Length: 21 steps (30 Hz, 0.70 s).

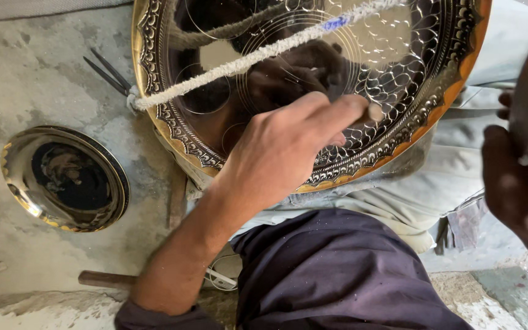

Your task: The person sits on the floor with a large decorated brass tray on their lap, holding a small punch against the tray's surface with one hand and striking it with a wooden mallet held in the other hand, working the patterned area section by section. A smaller brass plate rests on the floor beside them.

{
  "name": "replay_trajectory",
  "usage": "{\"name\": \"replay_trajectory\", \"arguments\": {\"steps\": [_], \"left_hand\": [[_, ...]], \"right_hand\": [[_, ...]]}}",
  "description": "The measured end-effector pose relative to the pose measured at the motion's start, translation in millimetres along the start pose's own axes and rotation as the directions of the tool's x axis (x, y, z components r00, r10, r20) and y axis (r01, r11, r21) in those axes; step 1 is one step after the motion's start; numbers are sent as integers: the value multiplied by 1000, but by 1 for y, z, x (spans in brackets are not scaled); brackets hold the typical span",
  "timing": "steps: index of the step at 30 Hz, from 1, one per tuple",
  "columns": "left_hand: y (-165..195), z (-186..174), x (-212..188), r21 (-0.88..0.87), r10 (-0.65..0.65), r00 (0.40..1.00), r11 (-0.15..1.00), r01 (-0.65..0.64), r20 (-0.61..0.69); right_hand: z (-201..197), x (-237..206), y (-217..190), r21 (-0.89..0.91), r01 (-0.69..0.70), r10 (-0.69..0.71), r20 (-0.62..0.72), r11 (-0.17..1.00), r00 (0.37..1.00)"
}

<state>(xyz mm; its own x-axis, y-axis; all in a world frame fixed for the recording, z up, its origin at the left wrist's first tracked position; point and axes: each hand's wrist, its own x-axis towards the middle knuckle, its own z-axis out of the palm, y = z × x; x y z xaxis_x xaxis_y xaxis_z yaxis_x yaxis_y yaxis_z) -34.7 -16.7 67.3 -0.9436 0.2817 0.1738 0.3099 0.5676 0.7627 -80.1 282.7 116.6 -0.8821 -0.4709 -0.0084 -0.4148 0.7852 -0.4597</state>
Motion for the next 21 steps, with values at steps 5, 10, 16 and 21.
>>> {"name": "replay_trajectory", "arguments": {"steps": [5,10,16,21], "left_hand": [[6,14,-13,-28,-162,969,987,159,-186],[24,16,-36,-111,-340,848,940,323,-407],[37,32,-46,-189,-452,746,890,415,-490],[42,42,-51,-570,-735,574,661,489,-360]], "right_hand": [[-5,32,-20,-19,141,-141,9,990,990],[-31,65,-55,-60,223,-211,160,973,964],[-41,92,-100,-187,459,-412,241,869,879],[-48,99,-118,-311,598,-533,275,738,800]]}}
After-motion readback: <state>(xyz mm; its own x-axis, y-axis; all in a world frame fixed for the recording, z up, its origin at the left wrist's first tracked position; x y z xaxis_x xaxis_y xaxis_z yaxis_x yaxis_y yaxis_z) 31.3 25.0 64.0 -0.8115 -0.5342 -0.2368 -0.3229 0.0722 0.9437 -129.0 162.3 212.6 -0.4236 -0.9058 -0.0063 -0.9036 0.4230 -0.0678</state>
